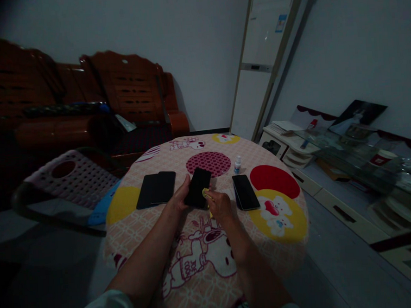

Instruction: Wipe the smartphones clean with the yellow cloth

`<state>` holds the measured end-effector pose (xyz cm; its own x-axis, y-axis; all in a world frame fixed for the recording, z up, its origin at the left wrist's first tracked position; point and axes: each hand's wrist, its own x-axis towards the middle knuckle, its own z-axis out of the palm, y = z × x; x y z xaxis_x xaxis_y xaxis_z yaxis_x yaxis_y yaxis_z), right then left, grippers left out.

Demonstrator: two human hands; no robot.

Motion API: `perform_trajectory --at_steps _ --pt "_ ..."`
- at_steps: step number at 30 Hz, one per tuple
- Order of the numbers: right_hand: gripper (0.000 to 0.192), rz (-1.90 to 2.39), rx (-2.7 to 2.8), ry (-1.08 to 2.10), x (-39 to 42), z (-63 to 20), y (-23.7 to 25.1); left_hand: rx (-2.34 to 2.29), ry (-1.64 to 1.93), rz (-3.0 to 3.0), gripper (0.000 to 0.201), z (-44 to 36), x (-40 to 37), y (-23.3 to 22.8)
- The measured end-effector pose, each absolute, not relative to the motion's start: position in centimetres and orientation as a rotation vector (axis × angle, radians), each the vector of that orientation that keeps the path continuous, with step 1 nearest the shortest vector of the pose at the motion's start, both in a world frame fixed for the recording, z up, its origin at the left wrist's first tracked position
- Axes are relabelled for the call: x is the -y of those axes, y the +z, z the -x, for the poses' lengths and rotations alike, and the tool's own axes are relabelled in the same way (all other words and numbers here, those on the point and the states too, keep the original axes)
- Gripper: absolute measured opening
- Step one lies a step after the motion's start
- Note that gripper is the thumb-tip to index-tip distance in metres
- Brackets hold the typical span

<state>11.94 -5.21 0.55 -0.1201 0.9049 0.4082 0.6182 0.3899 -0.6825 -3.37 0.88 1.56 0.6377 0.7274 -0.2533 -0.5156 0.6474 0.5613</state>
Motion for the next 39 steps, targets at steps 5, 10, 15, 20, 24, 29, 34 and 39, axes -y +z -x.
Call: perform_trajectory --at_steps 5,10,15,20,24,29,34,39 --pt "0.026 1.345 1.799 0.411 4.9 -12.1 0.0 -0.478 0.709 -0.431 0.076 2.9 -0.8 1.2" --pt "0.024 1.274 1.910 0.486 5.1 -11.7 -0.2 -0.495 0.770 -0.460 0.080 3.2 -1.4 0.5" --pt "0.024 1.188 1.971 0.622 5.5 -11.2 0.0 -0.525 0.859 -0.462 0.078 3.6 -1.7 0.3" --pt "0.024 1.241 1.925 0.574 5.5 -11.2 0.1 -0.527 0.787 -0.484 0.080 3.1 -1.5 0.4" --pt "0.024 1.341 1.785 0.465 5.3 -11.6 0.3 -0.585 0.672 -0.518 0.074 2.1 -0.9 0.4" --pt "0.024 1.312 1.793 0.466 5.2 -11.6 0.1 -0.622 0.683 -0.553 0.071 1.6 -0.4 0.8" --pt "0.025 1.141 1.952 0.571 5.7 -10.5 -0.1 -0.557 0.742 -0.510 0.074 1.8 -0.4 1.3" --pt "0.025 1.056 2.001 0.646 6.0 -10.0 -0.1 -0.593 0.788 -0.489 0.077 2.0 -0.6 1.0"
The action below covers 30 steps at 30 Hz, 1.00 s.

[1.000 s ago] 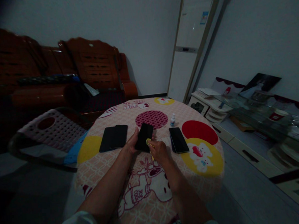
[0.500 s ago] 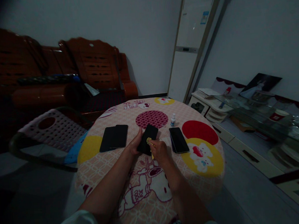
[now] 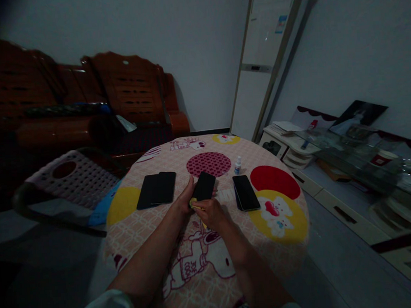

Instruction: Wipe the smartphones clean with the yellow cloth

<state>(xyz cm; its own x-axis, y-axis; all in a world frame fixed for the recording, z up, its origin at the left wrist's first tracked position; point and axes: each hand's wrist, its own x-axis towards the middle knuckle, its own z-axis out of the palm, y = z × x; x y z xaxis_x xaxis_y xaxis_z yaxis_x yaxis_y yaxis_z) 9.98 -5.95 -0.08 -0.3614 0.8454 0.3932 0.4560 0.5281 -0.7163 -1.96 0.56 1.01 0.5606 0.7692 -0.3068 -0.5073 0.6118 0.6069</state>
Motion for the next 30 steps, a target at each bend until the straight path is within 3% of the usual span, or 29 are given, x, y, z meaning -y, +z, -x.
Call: perform_trajectory --at_steps 23,30 --pt "0.032 1.420 1.526 0.276 3.9 -14.1 -0.3 -0.547 0.515 -0.697 0.067 1.7 0.9 1.4" --pt "0.032 1.322 1.566 0.387 4.2 -13.5 -0.4 -0.639 0.537 -0.709 0.061 1.2 1.0 0.9"
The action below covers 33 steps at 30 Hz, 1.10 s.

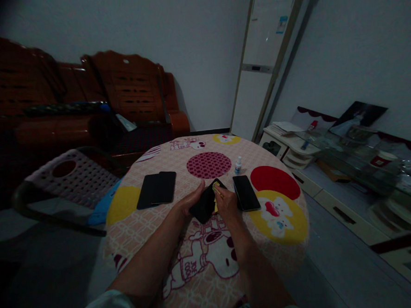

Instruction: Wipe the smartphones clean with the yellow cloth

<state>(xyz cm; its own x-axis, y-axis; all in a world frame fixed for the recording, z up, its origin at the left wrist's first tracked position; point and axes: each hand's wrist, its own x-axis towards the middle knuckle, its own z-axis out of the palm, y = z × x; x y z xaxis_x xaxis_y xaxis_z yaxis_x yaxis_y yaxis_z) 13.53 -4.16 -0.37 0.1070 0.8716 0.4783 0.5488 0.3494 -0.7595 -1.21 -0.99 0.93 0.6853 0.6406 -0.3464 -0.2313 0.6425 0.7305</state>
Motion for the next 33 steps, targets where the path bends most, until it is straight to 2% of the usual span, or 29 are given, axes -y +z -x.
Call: perform_trajectory --at_steps 4,10,16,27,33 --pt "0.029 1.219 1.713 0.494 4.9 -12.0 -0.1 -0.740 0.607 -0.650 0.059 1.2 0.7 0.7" --pt "0.025 1.098 1.936 0.573 5.9 -10.3 0.2 -0.634 0.607 -0.633 0.072 2.1 -0.1 1.0" --pt "0.027 1.023 2.088 0.587 6.3 -9.7 0.5 -0.557 0.713 -0.619 0.078 2.4 -0.6 1.0" --pt "0.025 1.251 1.984 0.592 5.4 -11.7 0.4 -0.501 0.790 -0.573 0.084 3.7 -1.1 1.4" --pt "0.025 1.294 1.826 0.521 4.9 -12.5 0.1 -0.588 0.713 -0.621 0.075 3.4 -0.8 1.3"
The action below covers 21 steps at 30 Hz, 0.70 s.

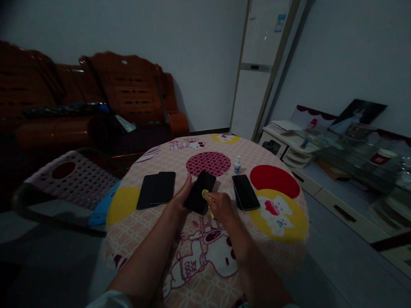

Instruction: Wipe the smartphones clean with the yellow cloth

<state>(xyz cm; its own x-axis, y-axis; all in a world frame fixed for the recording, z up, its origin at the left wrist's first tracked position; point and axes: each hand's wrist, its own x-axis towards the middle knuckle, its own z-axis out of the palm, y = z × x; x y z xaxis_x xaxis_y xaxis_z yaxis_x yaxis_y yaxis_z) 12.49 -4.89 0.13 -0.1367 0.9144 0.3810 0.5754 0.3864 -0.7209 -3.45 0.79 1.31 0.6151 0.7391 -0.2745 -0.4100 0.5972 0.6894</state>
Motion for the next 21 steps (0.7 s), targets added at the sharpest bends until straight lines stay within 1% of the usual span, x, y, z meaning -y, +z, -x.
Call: perform_trajectory --at_steps 5,12,15,21 --pt "0.029 1.361 1.696 0.449 4.3 -13.5 0.0 -0.493 0.563 -0.670 0.075 3.0 -0.2 1.2" --pt "0.030 1.415 1.504 0.319 3.8 -14.4 -0.1 -0.393 0.449 -0.708 0.075 2.6 0.6 1.8" --pt "0.030 1.410 1.491 0.341 3.8 -14.2 -0.2 -0.432 0.455 -0.722 0.074 2.5 0.8 1.9" --pt "0.030 1.244 1.654 0.430 4.2 -13.1 -0.7 -0.668 0.516 -0.738 0.064 1.8 0.9 1.6"
